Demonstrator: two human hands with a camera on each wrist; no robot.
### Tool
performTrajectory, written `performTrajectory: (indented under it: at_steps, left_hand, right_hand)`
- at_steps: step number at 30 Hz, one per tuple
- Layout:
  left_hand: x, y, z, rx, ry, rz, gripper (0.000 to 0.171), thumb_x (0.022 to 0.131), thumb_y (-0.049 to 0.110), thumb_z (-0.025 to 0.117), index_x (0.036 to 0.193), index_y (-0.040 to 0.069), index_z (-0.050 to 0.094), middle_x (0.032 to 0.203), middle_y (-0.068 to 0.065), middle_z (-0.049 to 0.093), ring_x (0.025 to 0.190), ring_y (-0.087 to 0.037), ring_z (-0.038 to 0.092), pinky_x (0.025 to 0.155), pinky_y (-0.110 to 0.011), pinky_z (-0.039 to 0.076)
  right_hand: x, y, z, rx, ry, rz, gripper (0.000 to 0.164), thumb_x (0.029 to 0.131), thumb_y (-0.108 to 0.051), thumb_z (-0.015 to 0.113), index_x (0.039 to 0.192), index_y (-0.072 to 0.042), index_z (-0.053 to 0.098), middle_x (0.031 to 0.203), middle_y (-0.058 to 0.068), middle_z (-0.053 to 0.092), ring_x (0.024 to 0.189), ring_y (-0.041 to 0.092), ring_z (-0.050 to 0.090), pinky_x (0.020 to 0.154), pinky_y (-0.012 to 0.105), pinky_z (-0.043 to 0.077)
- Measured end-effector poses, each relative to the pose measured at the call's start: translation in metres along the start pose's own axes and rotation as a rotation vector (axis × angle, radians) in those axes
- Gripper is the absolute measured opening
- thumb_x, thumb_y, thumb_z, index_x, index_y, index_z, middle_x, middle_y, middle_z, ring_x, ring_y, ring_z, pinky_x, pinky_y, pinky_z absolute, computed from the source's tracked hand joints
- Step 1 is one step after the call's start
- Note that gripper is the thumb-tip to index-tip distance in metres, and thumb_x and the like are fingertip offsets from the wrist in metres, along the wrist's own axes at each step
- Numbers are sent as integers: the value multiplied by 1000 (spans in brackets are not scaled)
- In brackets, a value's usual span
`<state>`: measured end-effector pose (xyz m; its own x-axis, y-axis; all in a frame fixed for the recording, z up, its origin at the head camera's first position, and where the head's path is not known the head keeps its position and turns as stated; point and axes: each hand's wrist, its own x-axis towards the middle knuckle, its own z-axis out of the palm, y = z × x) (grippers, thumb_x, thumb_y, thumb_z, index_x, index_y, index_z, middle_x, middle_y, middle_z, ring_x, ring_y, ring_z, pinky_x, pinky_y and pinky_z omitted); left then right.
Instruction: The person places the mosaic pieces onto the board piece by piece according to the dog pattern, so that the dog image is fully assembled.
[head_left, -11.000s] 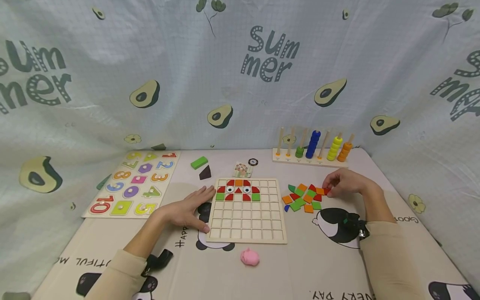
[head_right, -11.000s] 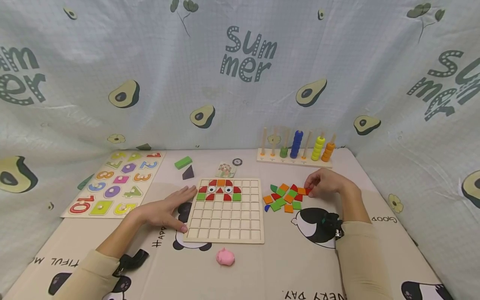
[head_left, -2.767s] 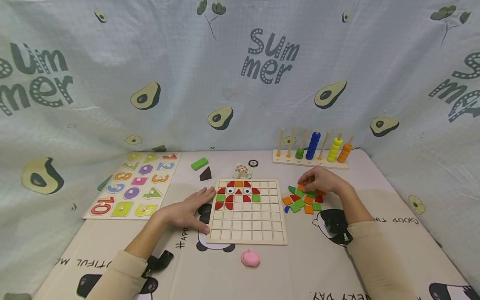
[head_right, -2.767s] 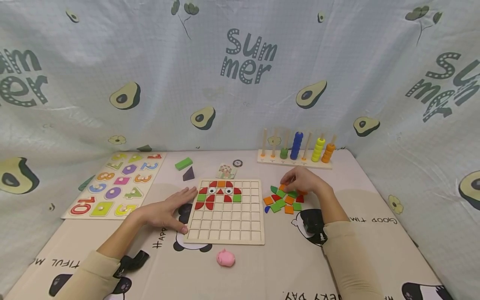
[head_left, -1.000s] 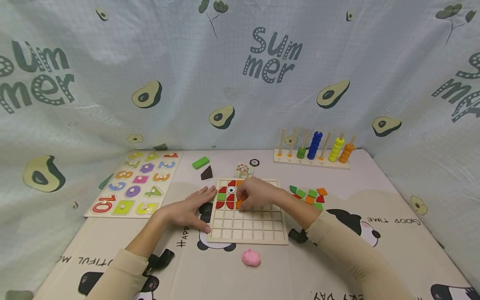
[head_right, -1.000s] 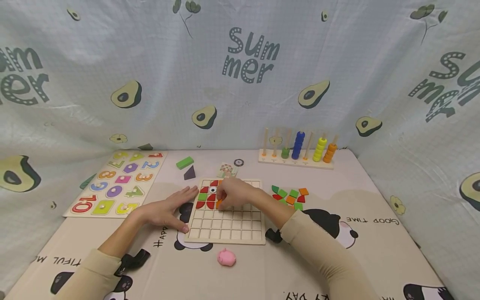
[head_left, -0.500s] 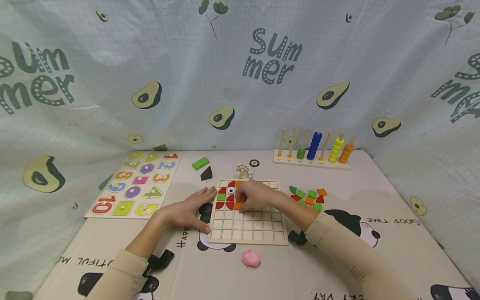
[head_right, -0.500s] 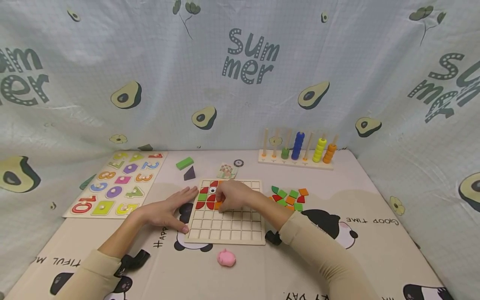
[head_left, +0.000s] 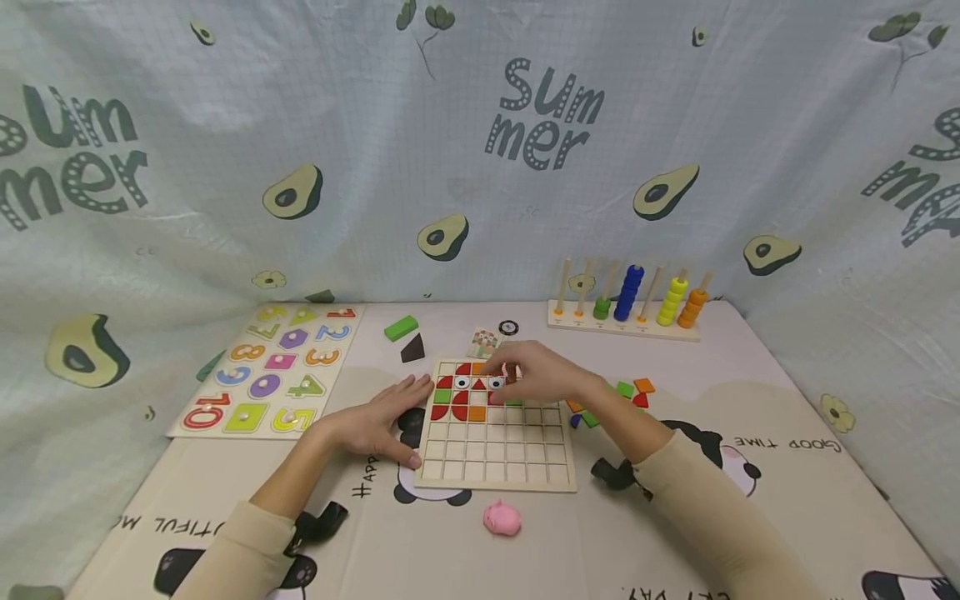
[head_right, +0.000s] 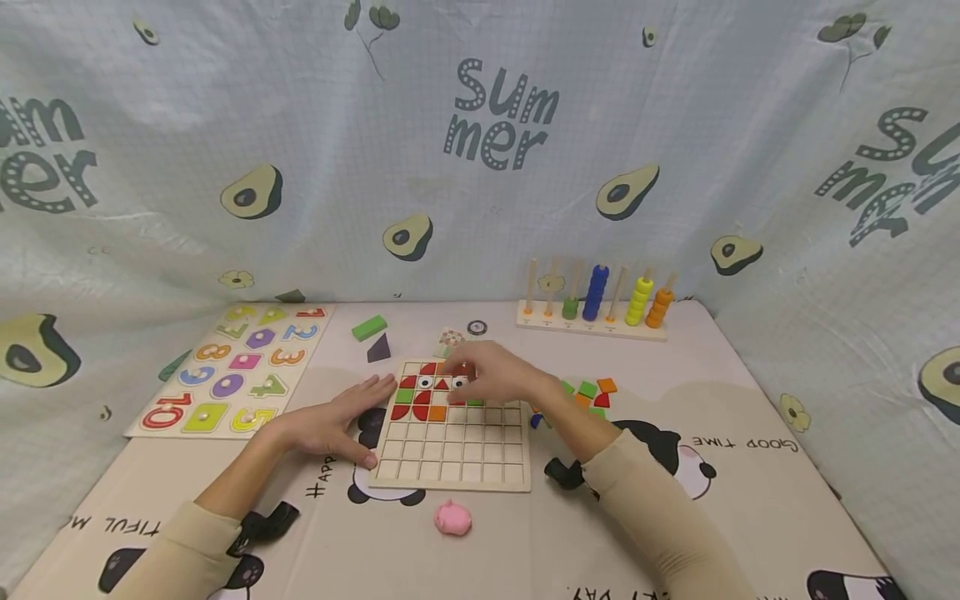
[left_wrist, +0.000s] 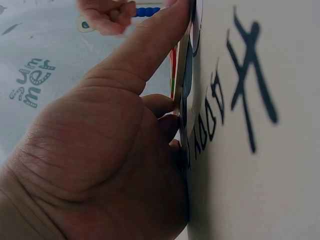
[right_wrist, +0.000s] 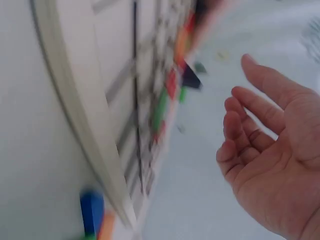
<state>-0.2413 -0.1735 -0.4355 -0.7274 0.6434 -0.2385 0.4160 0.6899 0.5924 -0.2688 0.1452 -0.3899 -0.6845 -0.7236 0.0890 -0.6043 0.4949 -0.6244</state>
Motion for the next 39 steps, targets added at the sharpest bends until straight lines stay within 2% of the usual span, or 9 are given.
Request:
performTrajectory:
  at_steps: [2, 5, 8, 11, 16, 20, 27, 32, 39]
  left_hand:
    - [0, 0, 1, 3, 1, -4, 117, 65, 60, 79, 155, 26, 13, 161, 12, 3, 148, -18, -6, 117, -53, 4]
    - [0, -1, 1, 7, 3, -9, 116, 65, 60, 79, 155, 27, 13, 161, 12, 2, 148, -18, -6, 117, -53, 4]
    - [0, -1, 1, 4, 3, -11, 116, 66, 60, 79, 155, 28, 12, 161, 12, 2, 148, -18, -6, 117, -53, 4]
    - [0, -1, 2, -6, 0, -16, 116, 66, 60, 79, 155, 28, 12, 161, 12, 2, 148, -19, -6, 117, -54, 4]
    - [0, -1, 3, -3, 1, -21, 116, 66, 61, 78, 155, 29, 12, 161, 13, 2, 148, -18, -5, 117, -53, 4]
    - [0, 0, 3, 1, 4, -23, 116, 65, 61, 78, 155, 29, 12, 160, 13, 3, 148, -17, -5, 117, -52, 3]
    - [1, 0, 2, -3, 5, -27, 116, 65, 61, 79, 155, 29, 12, 160, 14, 2, 148, -17, -5, 117, -52, 3]
    - [1, 0, 2, -3, 5, -33, 116, 65, 61, 78, 155, 30, 12, 160, 15, 2, 148, -17, -6, 117, -52, 3]
    - [1, -1, 2, 2, 7, -34, 116, 65, 62, 78, 155, 30, 12, 160, 15, 2, 148, -18, -6, 117, -53, 3]
  right_hand:
    - [-12, 6, -13, 11, 56, -8, 33, 85, -30, 73, 116, -17, 67, 110, -1, 65, 87, 18, 57, 70, 31, 50]
    - [-33, 14, -33, 7, 138, 27, 32, 87, -30, 72, 117, -20, 66, 110, -5, 63, 88, 14, 56, 72, 30, 50]
    - [-54, 15, -52, 16, 188, 96, 32, 88, -21, 71, 118, -14, 64, 111, 0, 64, 91, 20, 57, 76, 34, 50]
    - [-72, 18, -67, 34, 194, 172, 33, 87, -13, 71, 119, -6, 64, 111, 8, 64, 92, 28, 57, 79, 39, 51]
    - [-95, 56, -80, -1, 147, 290, 30, 87, -13, 71, 116, -8, 67, 109, 11, 66, 92, 25, 58, 78, 35, 51]
    - [-111, 87, -88, -3, 57, 374, 23, 86, -12, 72, 109, -9, 70, 104, 10, 68, 88, 23, 56, 75, 34, 50]
    - [-137, 113, -94, 79, -97, 532, 19, 78, -8, 77, 96, -14, 74, 92, 3, 69, 83, 23, 56, 79, 35, 47]
    - [-145, 120, -93, 149, -131, 530, 19, 76, -3, 78, 94, -9, 74, 88, 6, 67, 79, 23, 53, 74, 33, 47]
    - [-145, 125, -91, 157, -137, 515, 18, 75, -3, 79, 92, -8, 73, 82, 6, 63, 77, 23, 52, 70, 30, 46]
